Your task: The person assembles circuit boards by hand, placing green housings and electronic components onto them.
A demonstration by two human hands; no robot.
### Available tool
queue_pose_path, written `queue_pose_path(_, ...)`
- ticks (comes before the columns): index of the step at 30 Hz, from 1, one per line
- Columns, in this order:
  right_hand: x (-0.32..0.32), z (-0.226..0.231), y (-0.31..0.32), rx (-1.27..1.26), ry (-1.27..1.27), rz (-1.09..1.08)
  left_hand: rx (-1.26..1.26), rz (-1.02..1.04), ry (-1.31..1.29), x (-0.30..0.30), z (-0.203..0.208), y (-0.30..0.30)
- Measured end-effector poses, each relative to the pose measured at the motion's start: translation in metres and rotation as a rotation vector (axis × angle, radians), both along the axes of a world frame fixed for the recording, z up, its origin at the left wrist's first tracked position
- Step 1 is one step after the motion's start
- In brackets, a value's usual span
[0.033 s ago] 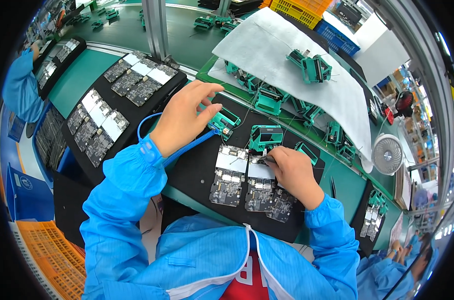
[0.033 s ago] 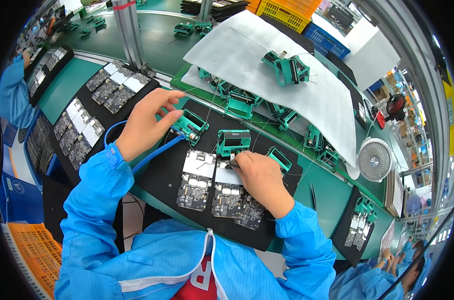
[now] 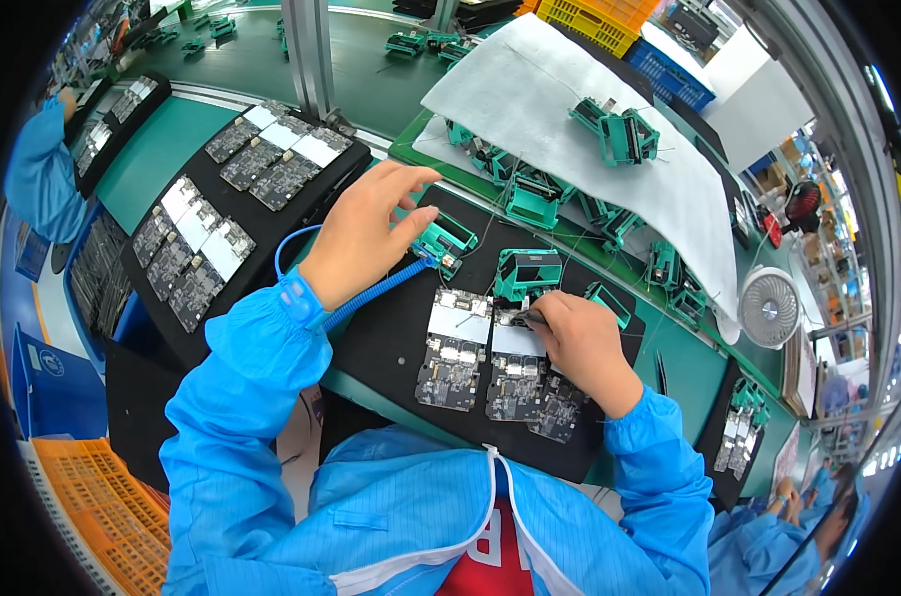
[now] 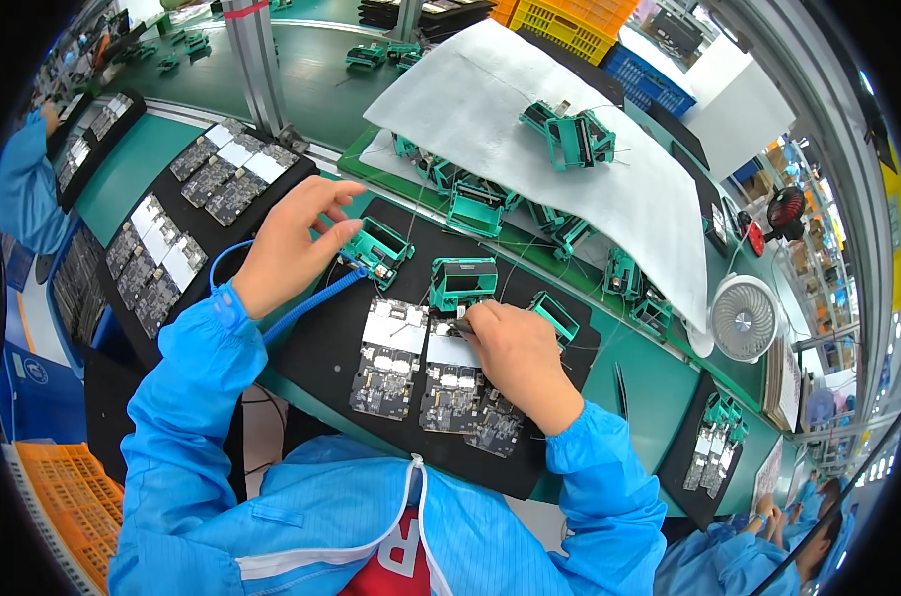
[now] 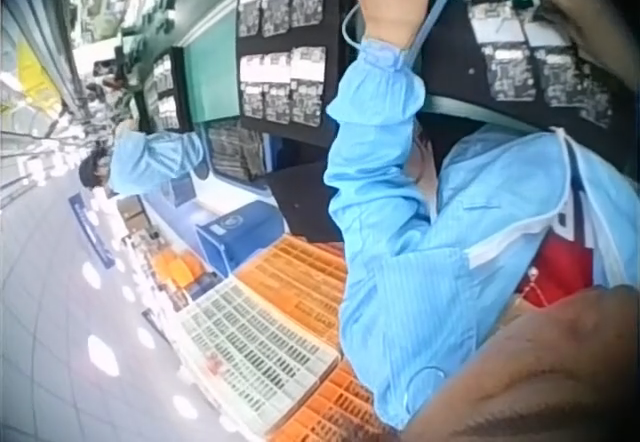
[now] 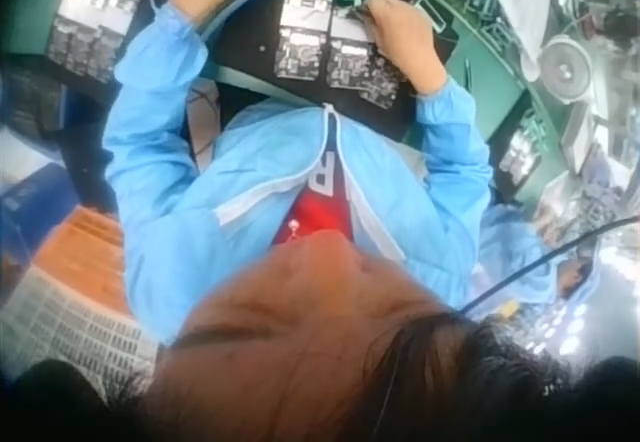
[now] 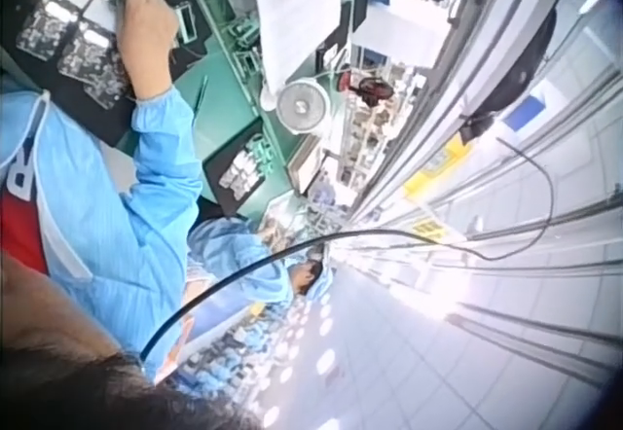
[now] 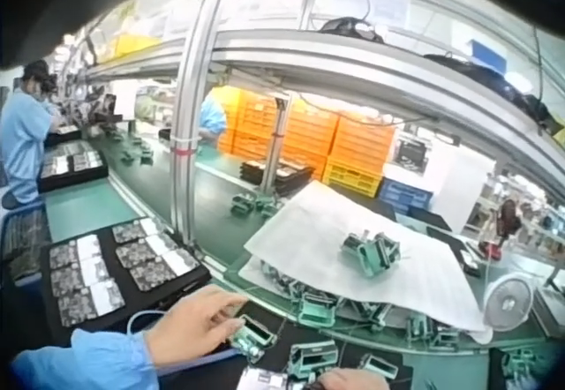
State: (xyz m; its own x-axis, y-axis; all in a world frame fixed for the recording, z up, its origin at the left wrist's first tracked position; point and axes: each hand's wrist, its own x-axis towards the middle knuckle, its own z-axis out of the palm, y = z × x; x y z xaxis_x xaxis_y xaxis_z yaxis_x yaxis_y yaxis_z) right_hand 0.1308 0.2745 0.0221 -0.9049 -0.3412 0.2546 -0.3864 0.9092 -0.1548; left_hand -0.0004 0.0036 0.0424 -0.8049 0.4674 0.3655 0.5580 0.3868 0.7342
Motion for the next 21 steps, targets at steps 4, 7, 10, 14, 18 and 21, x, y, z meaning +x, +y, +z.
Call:
queue_pose_path(4,0.001,0.004,-0.007,0.053,-0.003,0.006,-0.070,0.018,0.056,-0.011,-0.028,0.002)
queue_pose_path(7,0.002,0.005,-0.009,0.116,0.003,-0.003,-0.176,-0.159,-0.088,-0.018,-0.031,0.000)
queue_pose_path(10,0.003,0.002,-0.008,-0.012,0.012,-0.045,-0.128,-0.294,-0.372,-0.033,-0.035,-0.003)
queue_pose_path(14,0.010,0.008,-0.009,-0.066,0.018,-0.040,-0.234,-0.343,-0.306,-0.042,-0.034,-0.008)
queue_pose_path(18,0.020,0.010,-0.034,-0.218,0.000,0.183,-0.333,-0.328,-0.298,-0.045,-0.031,-0.010)
queue_pose_path(21,0.020,-0.003,-0.049,-0.334,-0.122,0.381,-0.362,-0.306,-0.276,-0.041,-0.021,-0.002)
